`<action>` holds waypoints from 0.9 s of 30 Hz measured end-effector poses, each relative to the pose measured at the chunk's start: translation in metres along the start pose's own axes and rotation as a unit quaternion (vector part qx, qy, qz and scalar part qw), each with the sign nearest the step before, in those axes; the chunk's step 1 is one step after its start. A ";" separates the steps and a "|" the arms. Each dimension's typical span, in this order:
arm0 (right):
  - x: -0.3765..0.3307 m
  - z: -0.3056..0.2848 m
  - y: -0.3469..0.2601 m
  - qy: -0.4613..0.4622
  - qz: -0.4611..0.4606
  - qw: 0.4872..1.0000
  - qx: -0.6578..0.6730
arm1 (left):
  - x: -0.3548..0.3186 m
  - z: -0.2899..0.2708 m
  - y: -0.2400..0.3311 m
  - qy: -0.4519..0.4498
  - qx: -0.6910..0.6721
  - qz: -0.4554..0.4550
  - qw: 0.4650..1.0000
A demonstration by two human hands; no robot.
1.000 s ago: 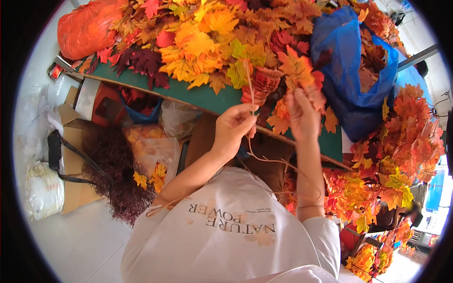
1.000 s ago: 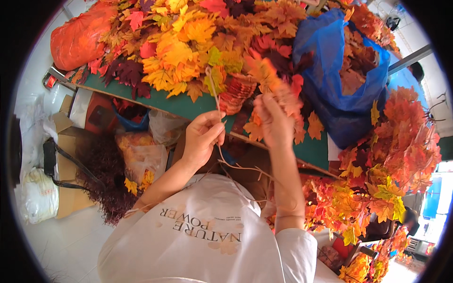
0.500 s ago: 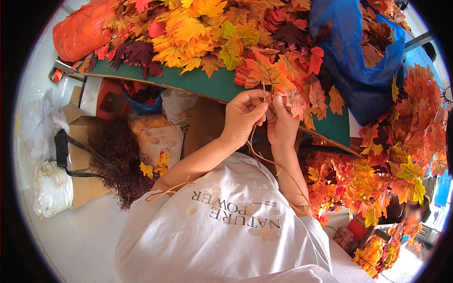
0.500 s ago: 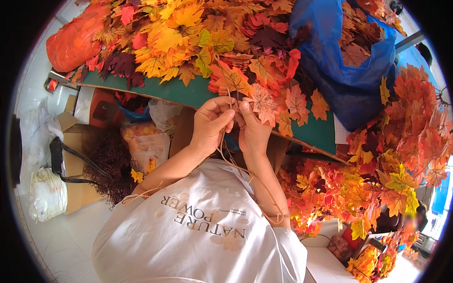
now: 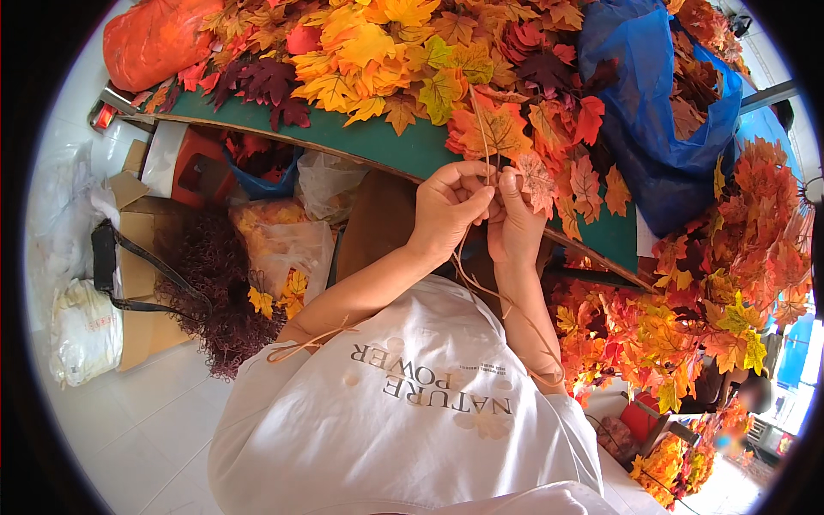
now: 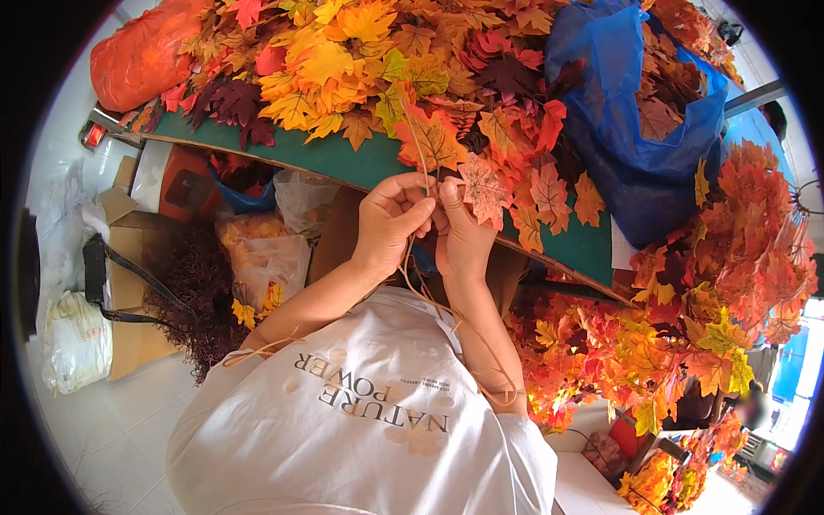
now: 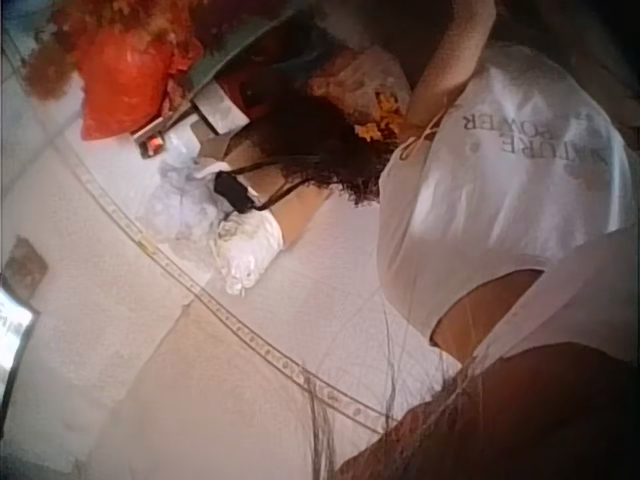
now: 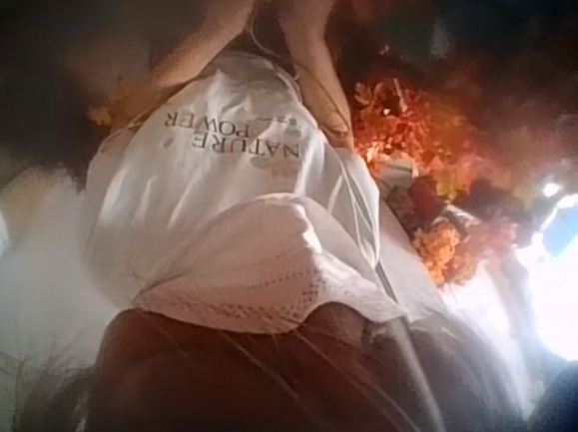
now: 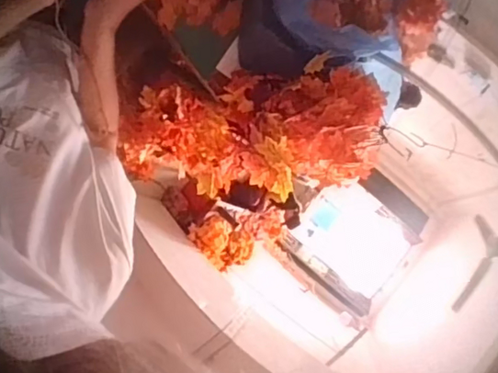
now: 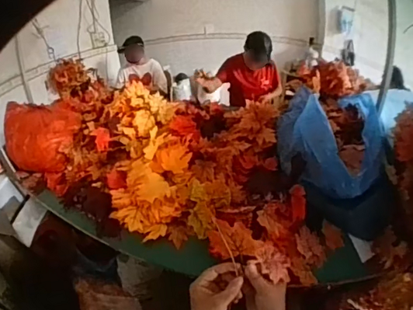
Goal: The recorder is attaching artificial maple leaves to a brown stem to create foliage decorations.
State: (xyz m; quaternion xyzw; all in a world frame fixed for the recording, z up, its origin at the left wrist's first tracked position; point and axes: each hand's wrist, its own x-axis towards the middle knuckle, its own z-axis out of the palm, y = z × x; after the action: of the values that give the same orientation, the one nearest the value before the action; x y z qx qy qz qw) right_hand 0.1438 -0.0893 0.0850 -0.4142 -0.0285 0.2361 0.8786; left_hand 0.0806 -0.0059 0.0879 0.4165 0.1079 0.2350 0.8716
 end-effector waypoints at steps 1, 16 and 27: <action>0.000 0.001 0.002 0.007 -0.006 1.000 -0.017 | -0.001 -0.001 0.001 0.001 -0.001 0.000 1.000; -0.012 0.022 0.026 -0.057 -0.043 0.988 -0.139 | -0.013 -0.039 0.003 0.049 -0.104 0.009 0.993; 0.075 0.094 -0.007 -0.362 -0.255 0.743 -0.502 | -0.044 -0.094 0.064 -0.268 -0.330 -0.079 0.902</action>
State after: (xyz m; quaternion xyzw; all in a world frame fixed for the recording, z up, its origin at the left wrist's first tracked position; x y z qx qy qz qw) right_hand 0.1900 0.0071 0.1403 -0.6558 -0.5637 0.0872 0.4945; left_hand -0.0144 0.0702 0.0784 0.1425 -0.1807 0.0675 0.9708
